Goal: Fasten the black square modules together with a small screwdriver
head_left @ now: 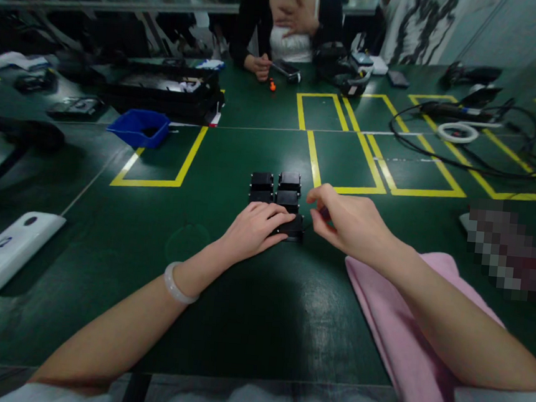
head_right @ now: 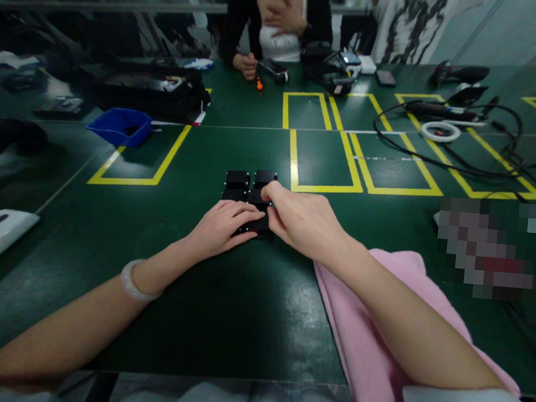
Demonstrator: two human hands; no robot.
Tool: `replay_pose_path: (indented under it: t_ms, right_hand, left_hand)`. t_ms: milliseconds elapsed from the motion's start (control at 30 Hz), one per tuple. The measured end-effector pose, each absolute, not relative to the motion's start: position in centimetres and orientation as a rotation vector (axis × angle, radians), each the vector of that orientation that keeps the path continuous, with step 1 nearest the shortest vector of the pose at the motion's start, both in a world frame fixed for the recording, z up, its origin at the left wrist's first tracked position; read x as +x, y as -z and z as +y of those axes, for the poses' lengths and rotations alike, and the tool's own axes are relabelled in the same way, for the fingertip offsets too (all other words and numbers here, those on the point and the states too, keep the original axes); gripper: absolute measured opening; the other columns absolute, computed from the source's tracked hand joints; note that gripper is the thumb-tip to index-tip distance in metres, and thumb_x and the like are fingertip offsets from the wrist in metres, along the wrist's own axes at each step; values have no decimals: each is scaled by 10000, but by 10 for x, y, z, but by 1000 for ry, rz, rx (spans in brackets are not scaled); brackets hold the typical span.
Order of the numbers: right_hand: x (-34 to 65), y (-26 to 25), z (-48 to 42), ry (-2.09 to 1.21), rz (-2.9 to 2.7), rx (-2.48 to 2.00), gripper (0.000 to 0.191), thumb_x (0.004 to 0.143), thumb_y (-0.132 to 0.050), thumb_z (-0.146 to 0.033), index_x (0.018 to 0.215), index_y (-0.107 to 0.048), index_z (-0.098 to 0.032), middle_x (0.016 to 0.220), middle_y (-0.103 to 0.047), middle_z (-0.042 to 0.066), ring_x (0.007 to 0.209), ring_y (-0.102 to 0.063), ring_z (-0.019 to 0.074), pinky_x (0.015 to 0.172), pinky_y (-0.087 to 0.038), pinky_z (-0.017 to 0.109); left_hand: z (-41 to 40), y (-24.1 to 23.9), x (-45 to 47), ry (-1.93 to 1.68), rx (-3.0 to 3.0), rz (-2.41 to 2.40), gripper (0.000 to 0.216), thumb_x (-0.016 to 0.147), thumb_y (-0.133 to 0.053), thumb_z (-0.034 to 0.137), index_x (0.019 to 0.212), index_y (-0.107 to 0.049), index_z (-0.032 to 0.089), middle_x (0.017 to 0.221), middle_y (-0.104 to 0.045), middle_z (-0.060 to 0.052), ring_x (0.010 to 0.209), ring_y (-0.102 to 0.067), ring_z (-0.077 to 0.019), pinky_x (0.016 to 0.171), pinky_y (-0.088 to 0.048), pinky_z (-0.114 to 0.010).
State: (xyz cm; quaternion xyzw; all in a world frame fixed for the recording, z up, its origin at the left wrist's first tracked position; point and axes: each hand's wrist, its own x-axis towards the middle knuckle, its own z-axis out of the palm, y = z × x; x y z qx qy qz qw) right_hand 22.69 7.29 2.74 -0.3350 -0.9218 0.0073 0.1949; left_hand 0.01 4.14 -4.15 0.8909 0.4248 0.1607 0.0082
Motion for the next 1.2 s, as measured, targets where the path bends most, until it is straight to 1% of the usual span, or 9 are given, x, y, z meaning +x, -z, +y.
replay_pose_path:
  t_ms: [67,167,433,500,600,767,867,1000,1200]
  right_hand:
    - [228,-27,73,9,-2590,-876,146,915,-451,-261,987,-530,-161,734,-646,-3,617,-614,139,538,-321,246]
    - [229,-28,74,61,-2604,-820,188,939,-457,-334,912,-547,-171,686,-633,-10,613,-616,140,536,-316,249]
    - [228,-26,73,74,-2607,-779,134,897,-465,-202,1011,-524,-161,732,-649,-10,623,-612,123,550,-324,240]
    - [230,-28,73,97,-2623,-757,122,924,-454,-257,939,-536,-168,714,-642,-6,613,-603,123,544,-319,242]
    - [230,-29,72,146,-2631,-765,269,965,-399,-368,841,-544,-179,666,-629,-2,590,-600,131,531,-304,251]
    - [229,-29,72,57,-2610,-840,142,916,-438,-232,986,-537,-158,691,-631,-14,589,-596,126,539,-311,248]
    - [229,-30,73,4,-2620,-850,145,922,-432,-246,989,-529,-161,707,-631,-10,602,-592,126,543,-311,246]
    - [229,-30,73,18,-2642,-885,236,960,-399,-358,911,-544,-179,652,-609,-11,585,-588,139,533,-291,251]
    - [229,-30,73,-70,-2619,-915,163,922,-425,-250,1026,-520,-169,685,-622,-22,574,-577,128,534,-291,244]
  left_hand:
    - [41,42,0,-499,2786,1326,377,946,-525,343,1289,-502,190,1224,-588,-88,1103,-548,-239,930,-398,-377]
    - [41,42,0,-495,2785,1331,369,948,-521,338,1287,-504,192,1230,-585,-86,1101,-547,-240,931,-395,-378]
    - [42,42,0,-502,2776,1322,371,949,-521,337,1292,-499,199,1227,-583,-85,1099,-545,-233,922,-397,-376]
    - [42,42,0,-498,2779,1323,366,949,-520,342,1285,-506,196,1226,-582,-87,1092,-547,-235,922,-397,-378]
    - [41,42,0,-494,2781,1326,365,950,-518,346,1280,-509,192,1229,-584,-87,1096,-546,-239,925,-396,-379]
    - [41,41,1,-491,2779,1332,365,948,-523,340,1280,-508,190,1234,-584,-89,1109,-544,-236,929,-396,-376]
    - [42,41,1,-495,2782,1332,366,947,-525,340,1281,-506,192,1230,-588,-82,1106,-545,-231,927,-398,-371]
    - [42,41,1,-503,2791,1326,358,948,-522,340,1271,-512,188,1227,-590,-87,1104,-548,-236,928,-395,-377]
    - [42,41,1,-513,2778,1326,359,949,-519,338,1277,-509,193,1221,-590,-95,1099,-555,-237,920,-402,-380]
